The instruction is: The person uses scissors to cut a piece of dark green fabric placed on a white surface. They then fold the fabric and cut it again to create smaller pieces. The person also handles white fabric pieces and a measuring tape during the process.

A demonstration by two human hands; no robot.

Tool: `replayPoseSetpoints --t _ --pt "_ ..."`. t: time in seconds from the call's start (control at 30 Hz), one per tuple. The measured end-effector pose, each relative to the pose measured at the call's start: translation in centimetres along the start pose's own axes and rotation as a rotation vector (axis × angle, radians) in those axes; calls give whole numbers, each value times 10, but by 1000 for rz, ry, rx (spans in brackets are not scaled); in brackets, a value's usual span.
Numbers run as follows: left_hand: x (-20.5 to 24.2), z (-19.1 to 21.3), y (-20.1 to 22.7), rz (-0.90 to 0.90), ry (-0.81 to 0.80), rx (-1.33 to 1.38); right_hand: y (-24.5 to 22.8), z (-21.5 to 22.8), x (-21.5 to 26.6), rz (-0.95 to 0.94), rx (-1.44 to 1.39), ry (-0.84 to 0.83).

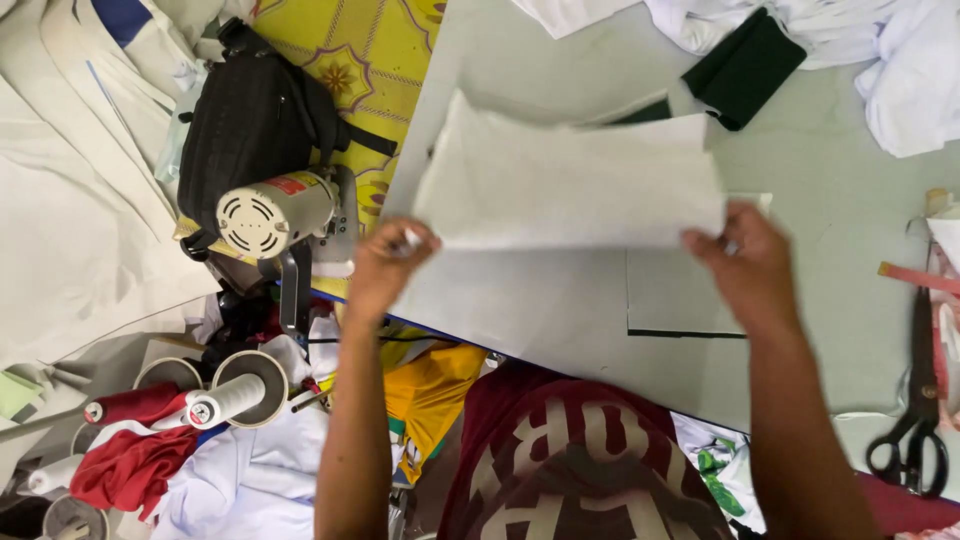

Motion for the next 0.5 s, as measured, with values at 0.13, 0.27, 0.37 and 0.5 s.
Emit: replayPoseSetpoints --t 0.13,0.27,0.37,0.5 --pt "56 -30 -91 464 -64 -207 87 -30 12 -255 47 -44" --pt "48 -34 -80 577 88 -168 96 -39 17 -396 70 -7" --pt "28 -36 -72 562 109 -226 85 -39 10 -369 129 -17" --pt "27 -32 -46 471 180 -195 66 -34 6 -288 -25 -26"
Point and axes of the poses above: each hand's wrist, its own x-axis away from the middle knuckle, its own z-axis out of the back of the hand, y = z × x, the point moved 3 cm from there along -x, towards the middle knuckle, and after that the axes turned 9 degrees about -z, right-handed, at the moved point
